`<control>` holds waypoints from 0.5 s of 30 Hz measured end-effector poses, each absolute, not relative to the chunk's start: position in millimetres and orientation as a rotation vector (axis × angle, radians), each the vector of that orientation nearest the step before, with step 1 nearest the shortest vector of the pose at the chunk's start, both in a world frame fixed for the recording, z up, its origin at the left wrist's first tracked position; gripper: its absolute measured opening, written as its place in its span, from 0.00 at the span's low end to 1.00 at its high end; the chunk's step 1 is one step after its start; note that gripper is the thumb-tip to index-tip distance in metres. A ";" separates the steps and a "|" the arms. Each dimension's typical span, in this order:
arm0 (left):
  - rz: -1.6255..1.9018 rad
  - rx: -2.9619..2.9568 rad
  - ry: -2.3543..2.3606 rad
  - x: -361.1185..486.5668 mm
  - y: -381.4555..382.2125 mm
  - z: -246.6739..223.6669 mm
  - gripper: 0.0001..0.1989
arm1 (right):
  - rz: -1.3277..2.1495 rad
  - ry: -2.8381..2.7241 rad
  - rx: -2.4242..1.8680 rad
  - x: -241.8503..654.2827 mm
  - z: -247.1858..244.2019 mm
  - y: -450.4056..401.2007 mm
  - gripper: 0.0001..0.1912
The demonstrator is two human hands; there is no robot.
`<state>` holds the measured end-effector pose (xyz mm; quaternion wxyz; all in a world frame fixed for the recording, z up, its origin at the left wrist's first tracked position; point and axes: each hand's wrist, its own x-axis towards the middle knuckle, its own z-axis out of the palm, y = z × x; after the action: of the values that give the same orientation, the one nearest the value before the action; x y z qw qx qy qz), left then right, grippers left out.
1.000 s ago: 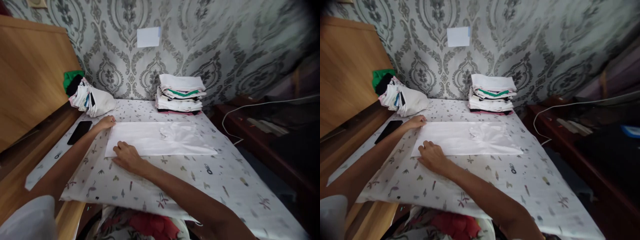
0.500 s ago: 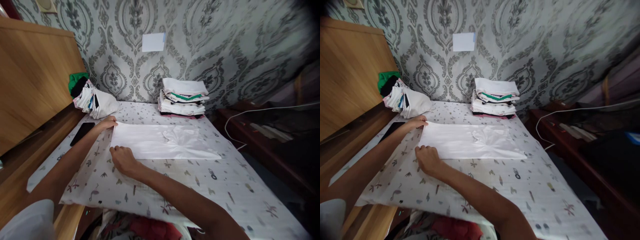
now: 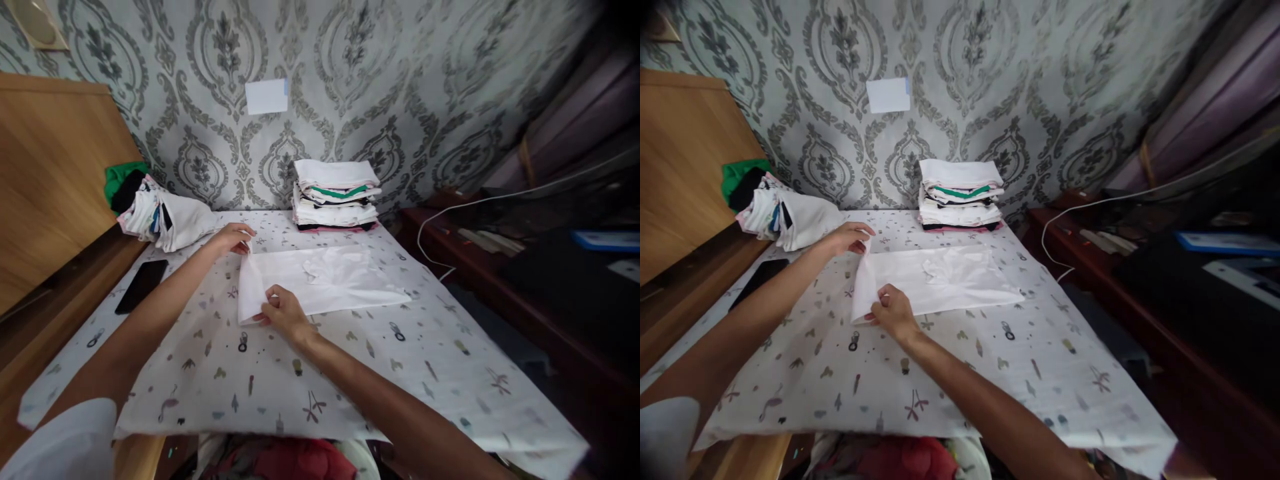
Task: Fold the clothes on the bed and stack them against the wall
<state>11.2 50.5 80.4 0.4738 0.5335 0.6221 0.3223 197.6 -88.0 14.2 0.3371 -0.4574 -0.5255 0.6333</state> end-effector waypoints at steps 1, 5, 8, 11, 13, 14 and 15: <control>0.775 1.294 1.530 22.9 55.5 77.0 0.09 | 1.669 -1.306 -1.187 205.4 12.8 -87.3 0.10; 0.701 1.283 1.568 61.0 71.7 53.2 0.07 | 1.723 -1.116 -1.245 232.2 7.8 -84.6 0.10; 0.658 1.287 1.585 75.7 77.9 35.4 0.07 | 1.761 -1.061 -1.251 245.0 5.9 -84.2 0.11; 0.629 1.295 1.588 80.1 81.6 26.0 0.07 | 1.792 -1.054 -1.225 250.6 6.5 -84.5 0.11; 0.620 1.303 1.585 80.2 83.6 24.3 0.07 | 1.802 -1.059 -1.218 251.3 7.6 -84.3 0.10; 0.619 1.309 1.580 80.0 84.3 24.3 0.07 | 1.806 -1.062 -1.214 251.2 7.9 -84.0 0.10; 0.621 1.318 1.572 79.6 84.4 24.6 0.07 | 1.809 -1.062 -1.211 251.0 8.1 -83.7 0.10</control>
<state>79.6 84.4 24.6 0.4786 0.5399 0.6439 0.2546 251.0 -83.7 8.1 0.3520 -0.4680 -0.4102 0.6991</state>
